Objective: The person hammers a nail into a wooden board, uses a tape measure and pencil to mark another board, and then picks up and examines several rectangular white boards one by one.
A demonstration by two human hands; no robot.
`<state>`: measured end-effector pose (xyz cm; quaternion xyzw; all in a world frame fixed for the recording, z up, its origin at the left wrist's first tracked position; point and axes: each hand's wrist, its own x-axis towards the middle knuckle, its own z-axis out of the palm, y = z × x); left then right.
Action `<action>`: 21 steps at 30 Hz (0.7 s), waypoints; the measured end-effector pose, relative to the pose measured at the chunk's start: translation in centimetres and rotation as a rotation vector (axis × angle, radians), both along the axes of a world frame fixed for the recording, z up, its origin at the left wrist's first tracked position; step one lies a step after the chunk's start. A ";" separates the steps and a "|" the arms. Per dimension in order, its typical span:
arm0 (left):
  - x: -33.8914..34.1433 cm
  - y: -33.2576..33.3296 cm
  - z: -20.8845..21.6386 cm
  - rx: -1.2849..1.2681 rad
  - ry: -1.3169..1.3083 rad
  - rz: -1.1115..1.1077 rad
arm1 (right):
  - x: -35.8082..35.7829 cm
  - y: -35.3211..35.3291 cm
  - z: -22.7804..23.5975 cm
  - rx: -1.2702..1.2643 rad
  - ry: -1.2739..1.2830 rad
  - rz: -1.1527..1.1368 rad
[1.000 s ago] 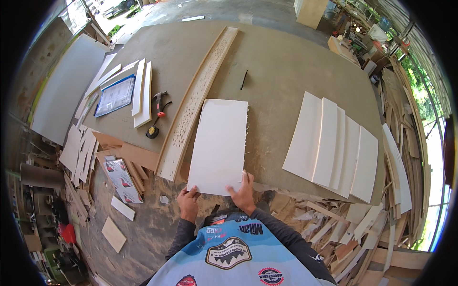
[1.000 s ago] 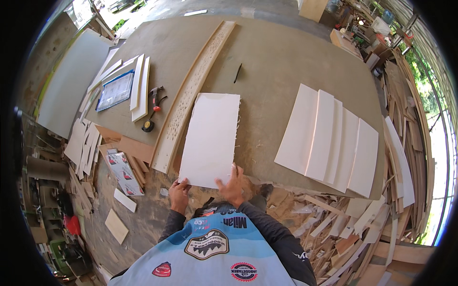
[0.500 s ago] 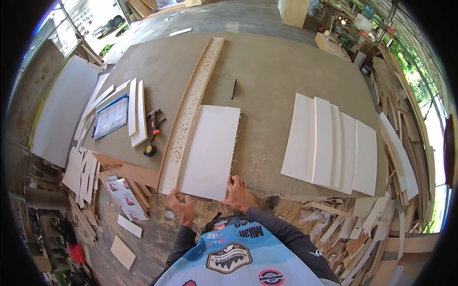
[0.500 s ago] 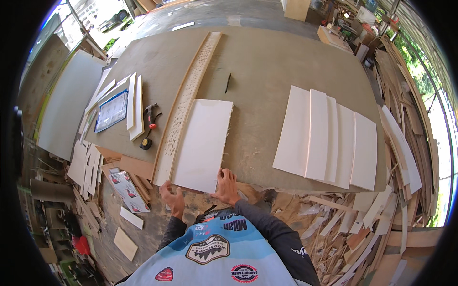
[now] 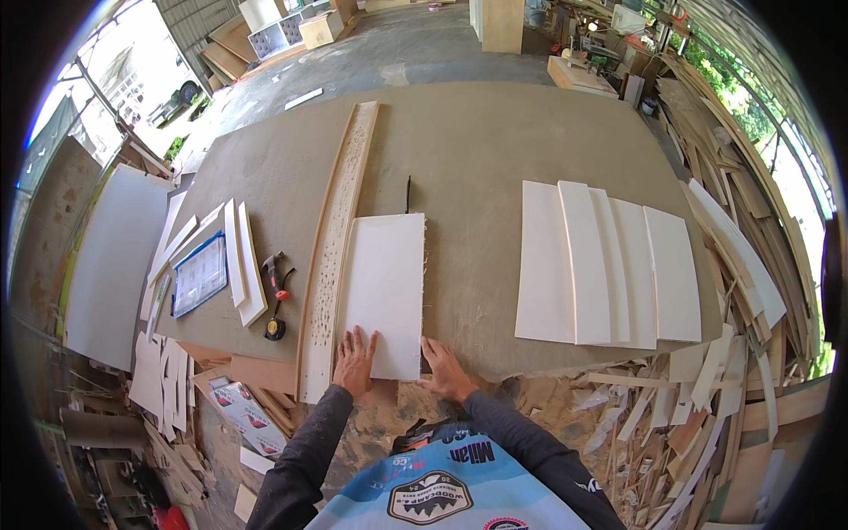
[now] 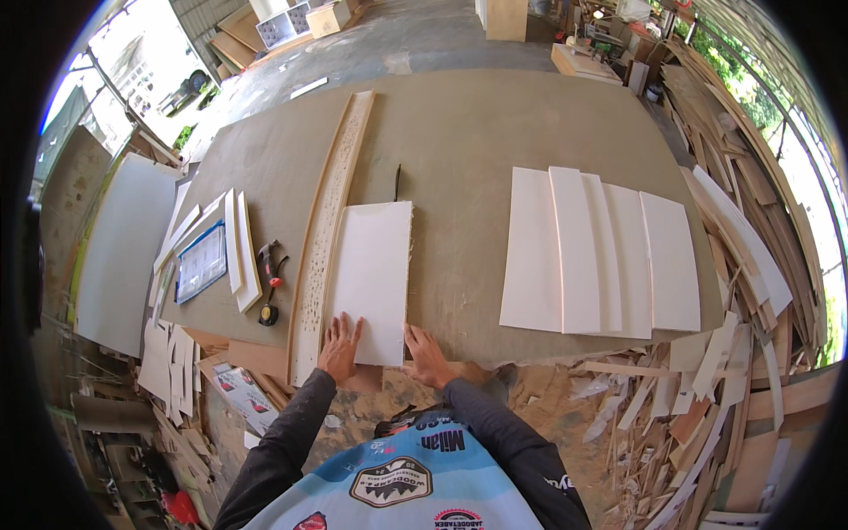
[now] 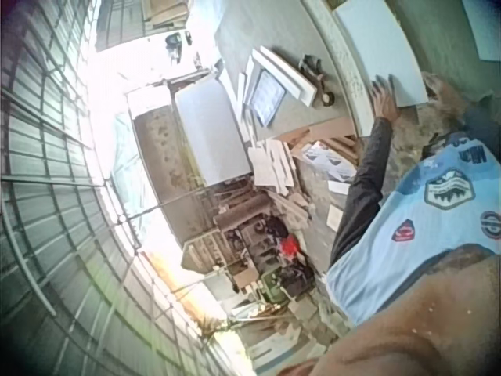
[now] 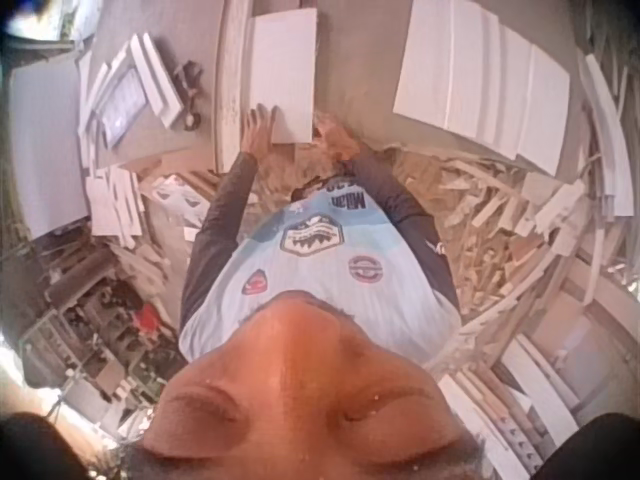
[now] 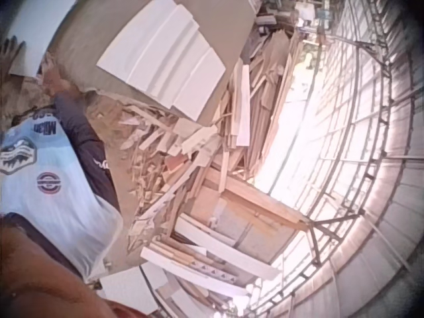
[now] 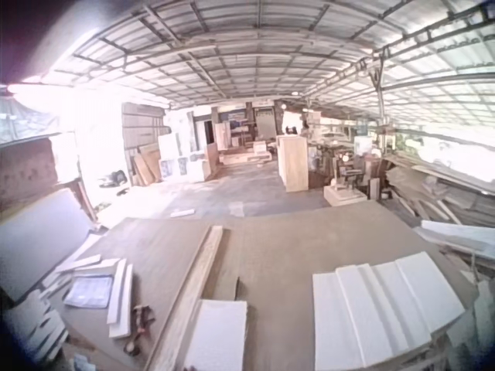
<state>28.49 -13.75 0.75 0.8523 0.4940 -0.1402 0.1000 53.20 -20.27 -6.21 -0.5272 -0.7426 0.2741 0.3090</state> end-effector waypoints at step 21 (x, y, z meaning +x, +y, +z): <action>0.1 3.7 0.6 -0.029 -0.015 -0.032 | 0.9 1.2 -0.2 0.051 -0.247 0.050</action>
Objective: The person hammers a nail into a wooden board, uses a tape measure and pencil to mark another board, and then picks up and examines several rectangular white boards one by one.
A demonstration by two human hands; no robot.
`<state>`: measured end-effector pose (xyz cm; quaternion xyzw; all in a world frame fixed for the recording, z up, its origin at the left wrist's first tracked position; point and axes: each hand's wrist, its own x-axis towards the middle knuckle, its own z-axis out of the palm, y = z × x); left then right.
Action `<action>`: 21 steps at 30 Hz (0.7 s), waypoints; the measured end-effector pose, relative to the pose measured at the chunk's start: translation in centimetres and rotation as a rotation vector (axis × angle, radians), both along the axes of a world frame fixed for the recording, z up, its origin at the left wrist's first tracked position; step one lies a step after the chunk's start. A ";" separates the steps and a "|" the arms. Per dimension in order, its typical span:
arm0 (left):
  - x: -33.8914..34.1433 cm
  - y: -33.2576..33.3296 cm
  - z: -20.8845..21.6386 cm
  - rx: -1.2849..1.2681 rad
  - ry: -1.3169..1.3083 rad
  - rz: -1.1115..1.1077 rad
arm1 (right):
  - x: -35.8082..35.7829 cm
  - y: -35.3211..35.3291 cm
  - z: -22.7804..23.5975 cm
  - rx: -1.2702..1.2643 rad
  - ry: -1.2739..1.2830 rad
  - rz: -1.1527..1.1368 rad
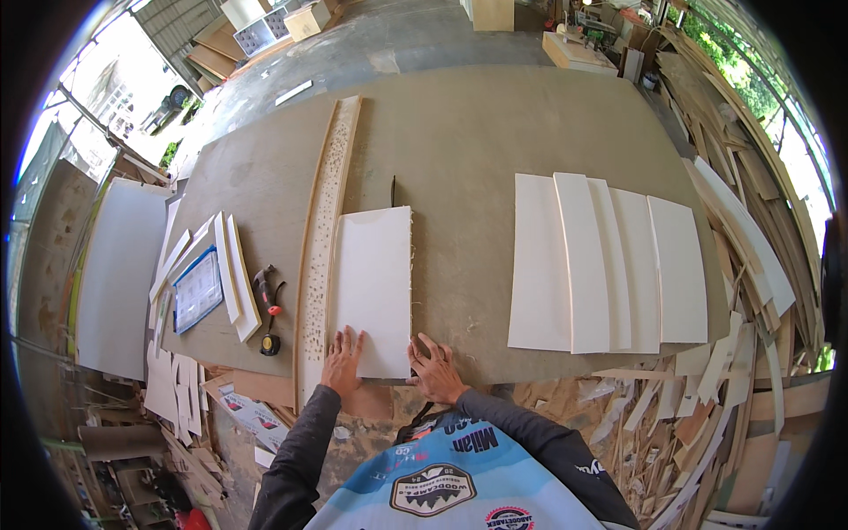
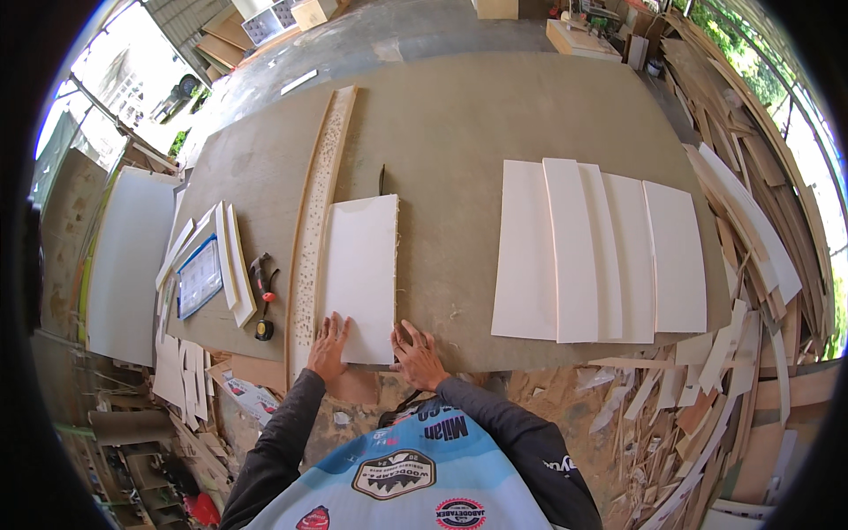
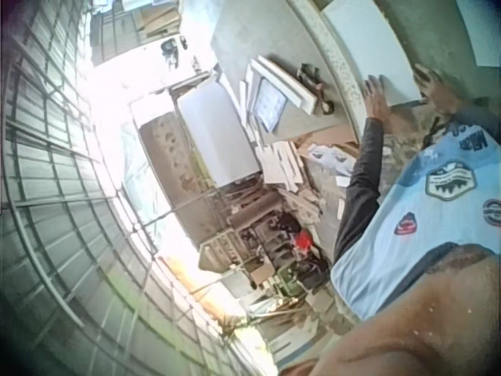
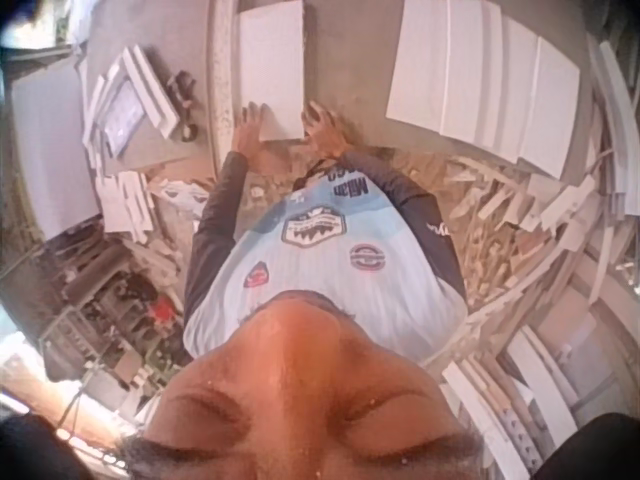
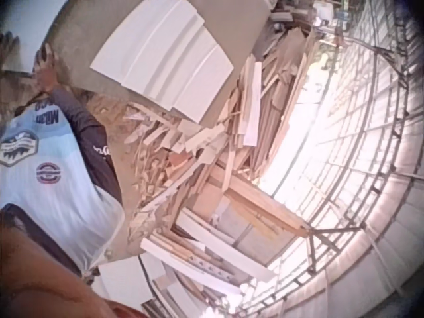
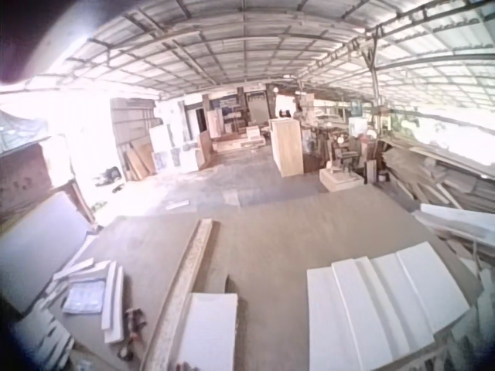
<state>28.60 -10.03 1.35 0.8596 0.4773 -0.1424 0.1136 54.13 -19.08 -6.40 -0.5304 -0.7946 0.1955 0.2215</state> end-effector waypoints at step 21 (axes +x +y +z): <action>1.3 2.9 0.6 -0.006 0.063 -0.006 | 1.1 3.2 1.2 0.003 -0.048 0.069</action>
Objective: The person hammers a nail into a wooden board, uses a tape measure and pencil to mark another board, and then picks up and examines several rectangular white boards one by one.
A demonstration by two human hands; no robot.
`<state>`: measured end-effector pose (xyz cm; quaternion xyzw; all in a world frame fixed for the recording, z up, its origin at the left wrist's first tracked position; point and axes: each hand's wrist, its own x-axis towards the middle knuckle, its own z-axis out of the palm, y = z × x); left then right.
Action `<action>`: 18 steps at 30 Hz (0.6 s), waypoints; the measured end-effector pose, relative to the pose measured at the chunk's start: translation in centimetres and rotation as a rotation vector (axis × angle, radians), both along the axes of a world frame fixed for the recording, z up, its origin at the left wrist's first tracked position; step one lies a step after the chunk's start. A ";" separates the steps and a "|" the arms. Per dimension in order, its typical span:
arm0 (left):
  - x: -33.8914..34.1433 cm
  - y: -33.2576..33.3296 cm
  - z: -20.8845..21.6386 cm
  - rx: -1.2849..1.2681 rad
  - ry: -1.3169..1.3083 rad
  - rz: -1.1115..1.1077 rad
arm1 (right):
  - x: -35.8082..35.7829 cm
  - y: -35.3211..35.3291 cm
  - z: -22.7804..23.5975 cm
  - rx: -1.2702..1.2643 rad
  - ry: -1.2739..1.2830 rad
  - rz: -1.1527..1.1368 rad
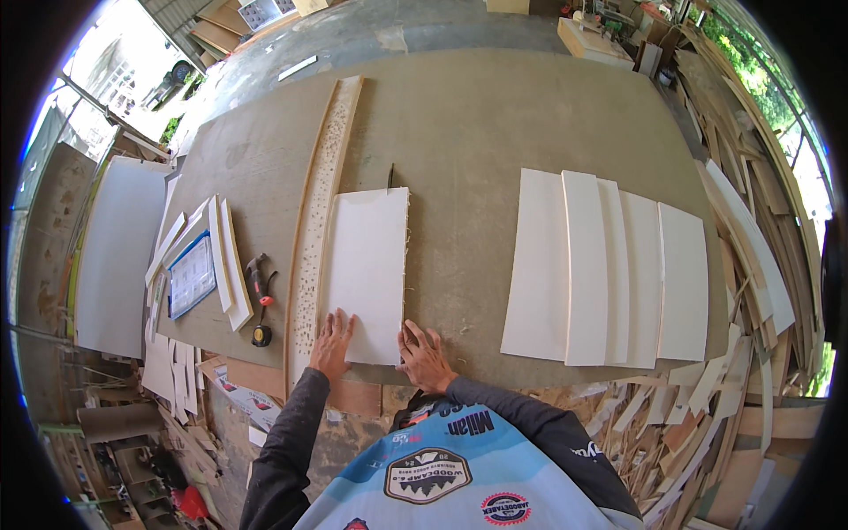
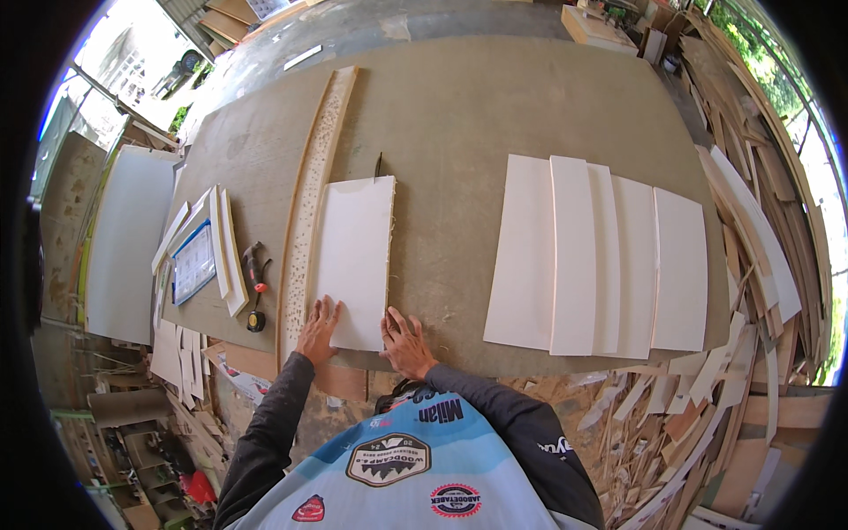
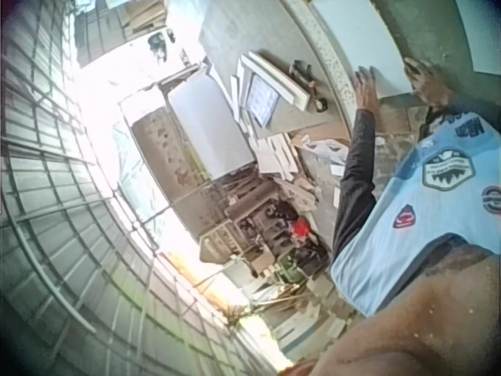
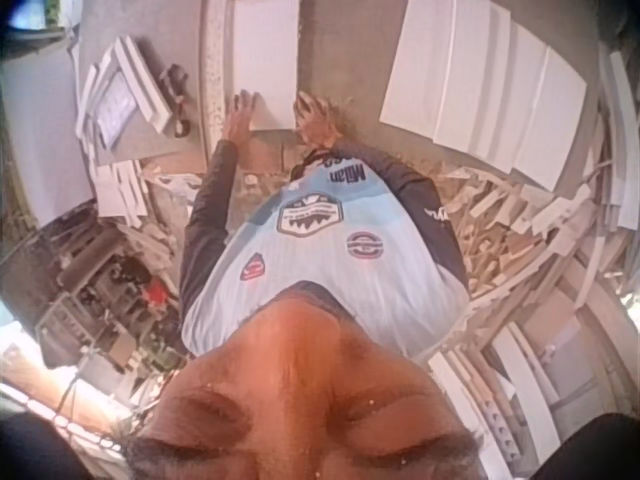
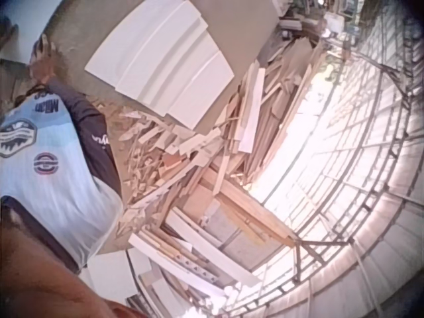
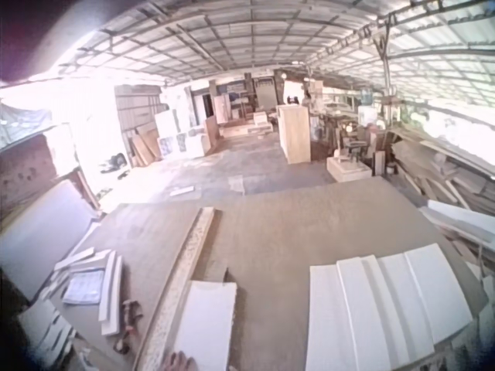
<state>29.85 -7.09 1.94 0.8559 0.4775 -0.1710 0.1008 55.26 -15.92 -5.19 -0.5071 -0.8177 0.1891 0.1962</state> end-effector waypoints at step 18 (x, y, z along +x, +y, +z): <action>1.5 3.5 0.6 -0.063 0.019 0.032 | 0.8 3.3 0.4 -0.045 0.047 0.006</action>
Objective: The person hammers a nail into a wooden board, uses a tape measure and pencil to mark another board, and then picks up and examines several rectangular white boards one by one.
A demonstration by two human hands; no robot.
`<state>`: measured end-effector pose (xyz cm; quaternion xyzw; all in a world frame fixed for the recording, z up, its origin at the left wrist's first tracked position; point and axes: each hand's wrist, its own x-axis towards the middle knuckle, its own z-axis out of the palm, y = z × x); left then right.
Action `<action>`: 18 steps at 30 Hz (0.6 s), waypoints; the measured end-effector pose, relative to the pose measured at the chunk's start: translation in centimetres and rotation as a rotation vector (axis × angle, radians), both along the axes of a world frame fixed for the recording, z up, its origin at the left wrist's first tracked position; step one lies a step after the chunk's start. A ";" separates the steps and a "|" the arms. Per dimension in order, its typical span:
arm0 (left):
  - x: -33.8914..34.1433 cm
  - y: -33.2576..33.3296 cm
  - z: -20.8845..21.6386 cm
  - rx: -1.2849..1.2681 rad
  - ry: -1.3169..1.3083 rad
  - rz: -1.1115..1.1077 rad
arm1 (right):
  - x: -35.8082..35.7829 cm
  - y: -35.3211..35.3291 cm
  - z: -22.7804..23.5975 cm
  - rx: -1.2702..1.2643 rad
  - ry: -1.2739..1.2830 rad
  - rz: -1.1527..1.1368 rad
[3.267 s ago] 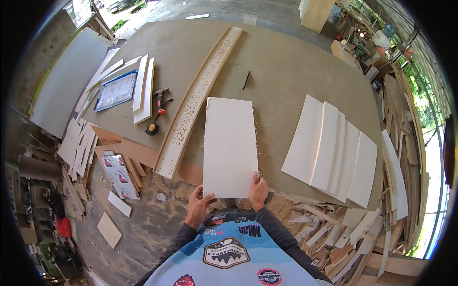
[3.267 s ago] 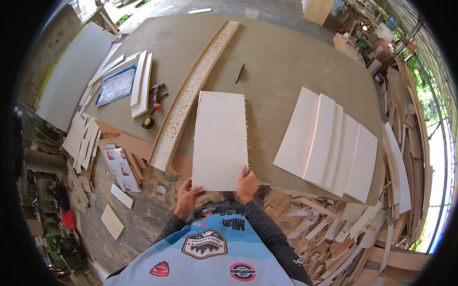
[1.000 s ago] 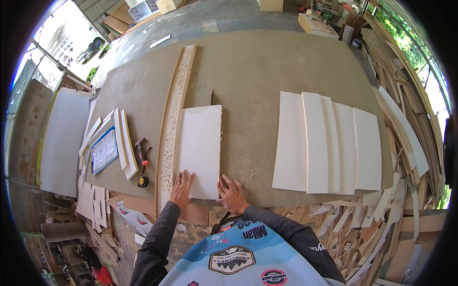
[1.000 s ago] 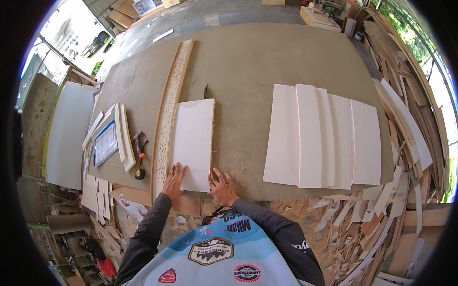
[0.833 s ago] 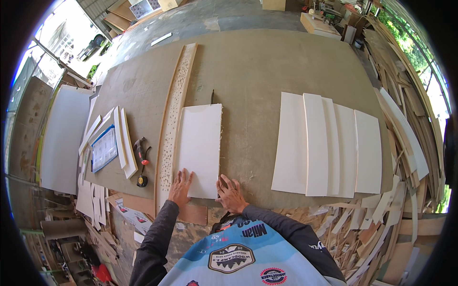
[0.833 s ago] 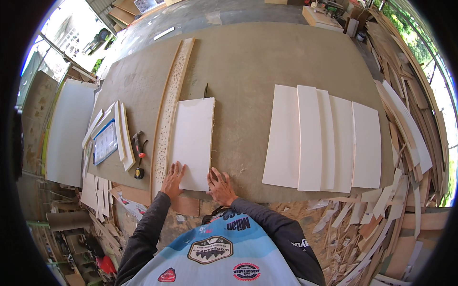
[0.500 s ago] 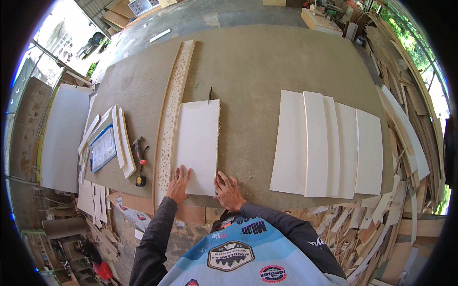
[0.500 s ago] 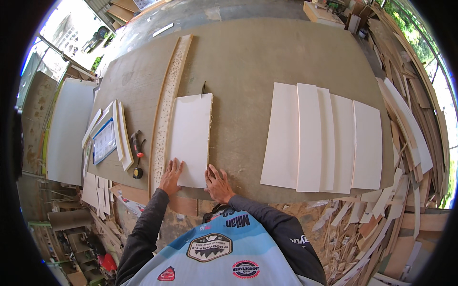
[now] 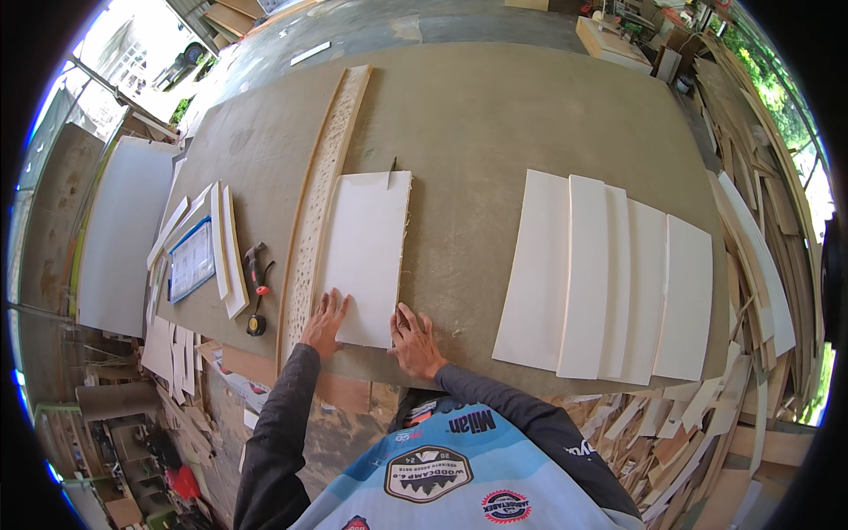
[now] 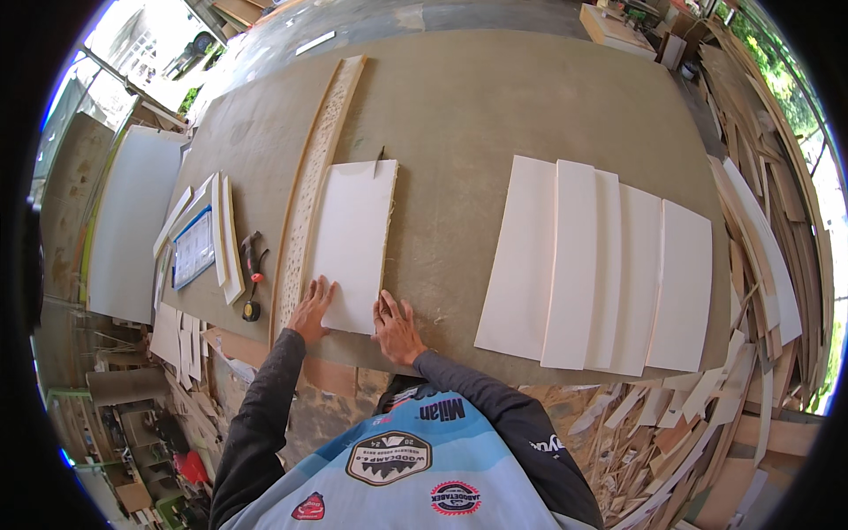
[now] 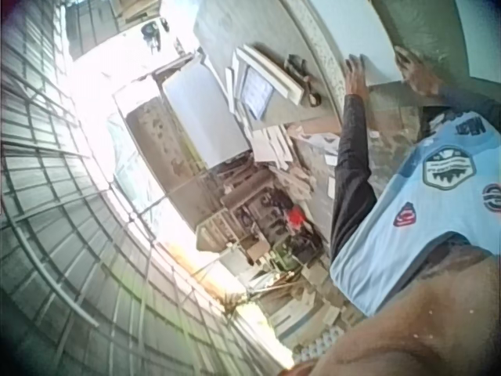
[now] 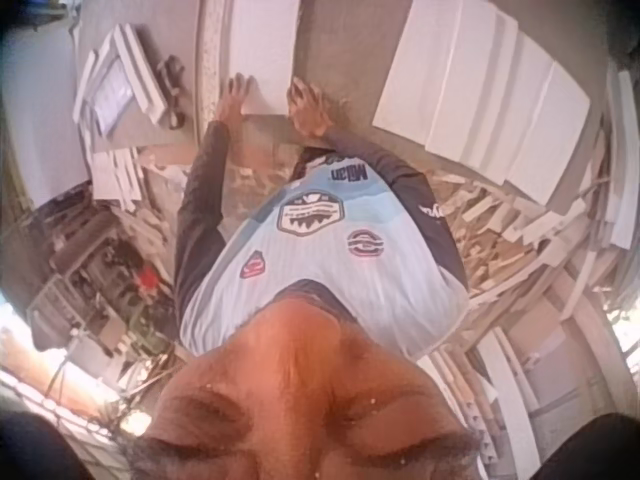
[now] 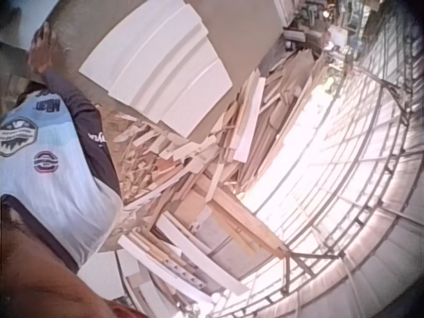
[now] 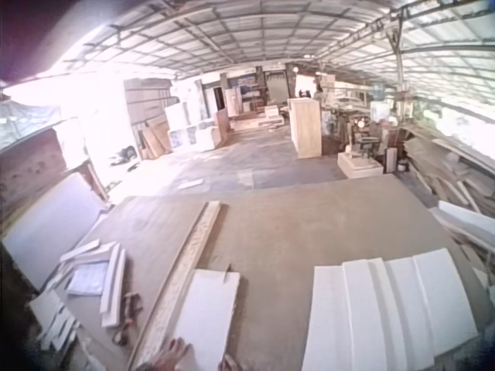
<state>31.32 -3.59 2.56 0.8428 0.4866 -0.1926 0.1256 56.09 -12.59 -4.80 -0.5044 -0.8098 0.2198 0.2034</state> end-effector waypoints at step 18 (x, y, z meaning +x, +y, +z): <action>0.7 3.3 -0.6 0.001 0.026 -0.022 | 0.5 3.1 -1.1 0.072 -0.040 -0.030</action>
